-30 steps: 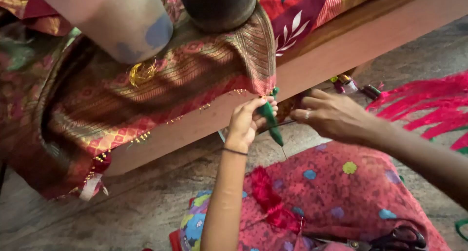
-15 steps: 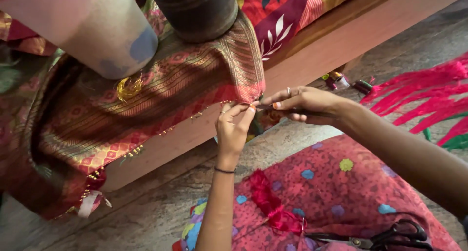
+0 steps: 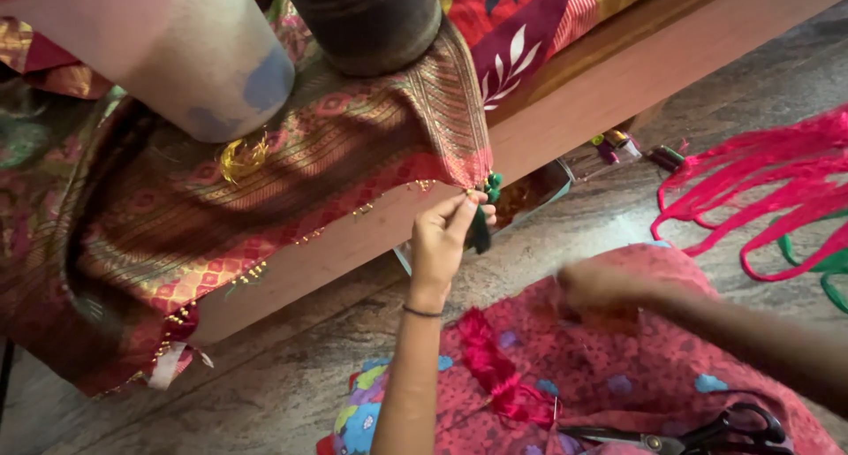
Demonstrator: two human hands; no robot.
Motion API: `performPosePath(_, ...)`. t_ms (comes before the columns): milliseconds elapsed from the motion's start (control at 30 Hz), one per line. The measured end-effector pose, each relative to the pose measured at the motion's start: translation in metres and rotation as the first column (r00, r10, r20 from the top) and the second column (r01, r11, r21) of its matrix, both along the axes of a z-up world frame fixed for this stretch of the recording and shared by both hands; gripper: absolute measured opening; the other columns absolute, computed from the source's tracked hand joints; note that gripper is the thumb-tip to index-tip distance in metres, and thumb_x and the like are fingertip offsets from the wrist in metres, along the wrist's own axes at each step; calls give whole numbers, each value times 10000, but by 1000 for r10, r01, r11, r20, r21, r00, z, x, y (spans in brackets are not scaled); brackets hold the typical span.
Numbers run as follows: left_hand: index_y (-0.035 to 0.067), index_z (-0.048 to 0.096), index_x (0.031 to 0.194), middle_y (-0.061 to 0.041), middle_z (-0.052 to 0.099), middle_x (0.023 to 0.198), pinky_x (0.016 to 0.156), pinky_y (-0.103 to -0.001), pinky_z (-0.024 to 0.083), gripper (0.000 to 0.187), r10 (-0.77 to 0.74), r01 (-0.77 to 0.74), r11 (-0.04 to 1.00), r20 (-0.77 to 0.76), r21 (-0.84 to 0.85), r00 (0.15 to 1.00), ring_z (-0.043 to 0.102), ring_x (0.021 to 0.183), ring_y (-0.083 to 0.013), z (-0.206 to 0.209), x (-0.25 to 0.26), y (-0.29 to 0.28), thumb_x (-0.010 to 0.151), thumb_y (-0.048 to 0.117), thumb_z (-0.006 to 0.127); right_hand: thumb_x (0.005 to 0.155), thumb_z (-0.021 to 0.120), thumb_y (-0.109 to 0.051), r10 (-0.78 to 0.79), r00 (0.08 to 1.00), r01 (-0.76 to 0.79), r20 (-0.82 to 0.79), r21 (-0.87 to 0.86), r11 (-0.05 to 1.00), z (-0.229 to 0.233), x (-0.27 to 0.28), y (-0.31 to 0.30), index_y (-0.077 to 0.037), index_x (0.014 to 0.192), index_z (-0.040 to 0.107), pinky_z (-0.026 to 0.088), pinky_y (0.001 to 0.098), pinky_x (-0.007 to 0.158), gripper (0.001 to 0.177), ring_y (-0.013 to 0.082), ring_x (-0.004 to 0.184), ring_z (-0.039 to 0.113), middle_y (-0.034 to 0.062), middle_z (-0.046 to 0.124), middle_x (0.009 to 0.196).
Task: Tying decorative tassels onto the edge of a sari fabric.
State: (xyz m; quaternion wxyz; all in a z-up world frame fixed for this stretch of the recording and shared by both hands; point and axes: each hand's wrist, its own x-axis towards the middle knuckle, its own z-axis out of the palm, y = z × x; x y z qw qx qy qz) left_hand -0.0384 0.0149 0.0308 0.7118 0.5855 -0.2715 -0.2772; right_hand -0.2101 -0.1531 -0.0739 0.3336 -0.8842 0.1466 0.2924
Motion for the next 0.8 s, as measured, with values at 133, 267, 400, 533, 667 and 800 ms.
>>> performPosePath(133,-82,736,1115,-108,776,958,764,-275,614,255,31,-31,1000,95,-2,995,752,814,-144,-5,-8,7,1023,126,620,891,729,-187,-2,938,16,347,-35,999,-23,-9,8,-56,891,779,529,385,675,141,231,706,679,161,734,793)
performPosePath(267,-46,756,1083,-51,775,929,744,-254,574,235,59,-65,997,162,37,985,699,808,-85,2,-25,14,1022,138,624,924,671,-143,-386,499,185,776,340,922,71,20,23,-23,1008,738,564,342,733,161,186,818,696,128,748,919)
performPosePath(400,-29,757,1084,-16,786,913,759,-227,534,215,120,-137,990,317,32,941,624,840,-18,8,-33,13,1014,143,647,982,651,-159,-597,578,231,557,589,774,134,69,25,16,1085,757,542,307,730,228,134,799,649,95,737,874)
performPosePath(533,-33,757,1004,-31,778,860,732,-247,542,204,158,-187,980,316,64,936,668,799,-44,14,-35,16,1004,146,661,1005,631,-134,-753,620,199,222,883,425,119,84,32,47,1051,744,493,289,756,218,122,802,619,71,759,955)
performPosePath(667,-12,779,990,-84,771,923,815,-313,543,227,326,-503,854,619,130,714,705,857,-144,33,-32,24,835,142,716,1030,598,-169,-755,510,129,412,831,540,111,73,42,38,1038,756,548,295,823,260,121,861,681,64,767,922)
performPosePath(800,-73,752,1127,-115,748,1027,888,-322,527,307,-25,11,991,-107,-134,994,684,937,-170,-17,1,14,1014,196,658,1027,575,-171,-789,492,102,368,876,472,105,59,55,29,1109,734,517,277,928,268,122,967,684,52,772,1012)
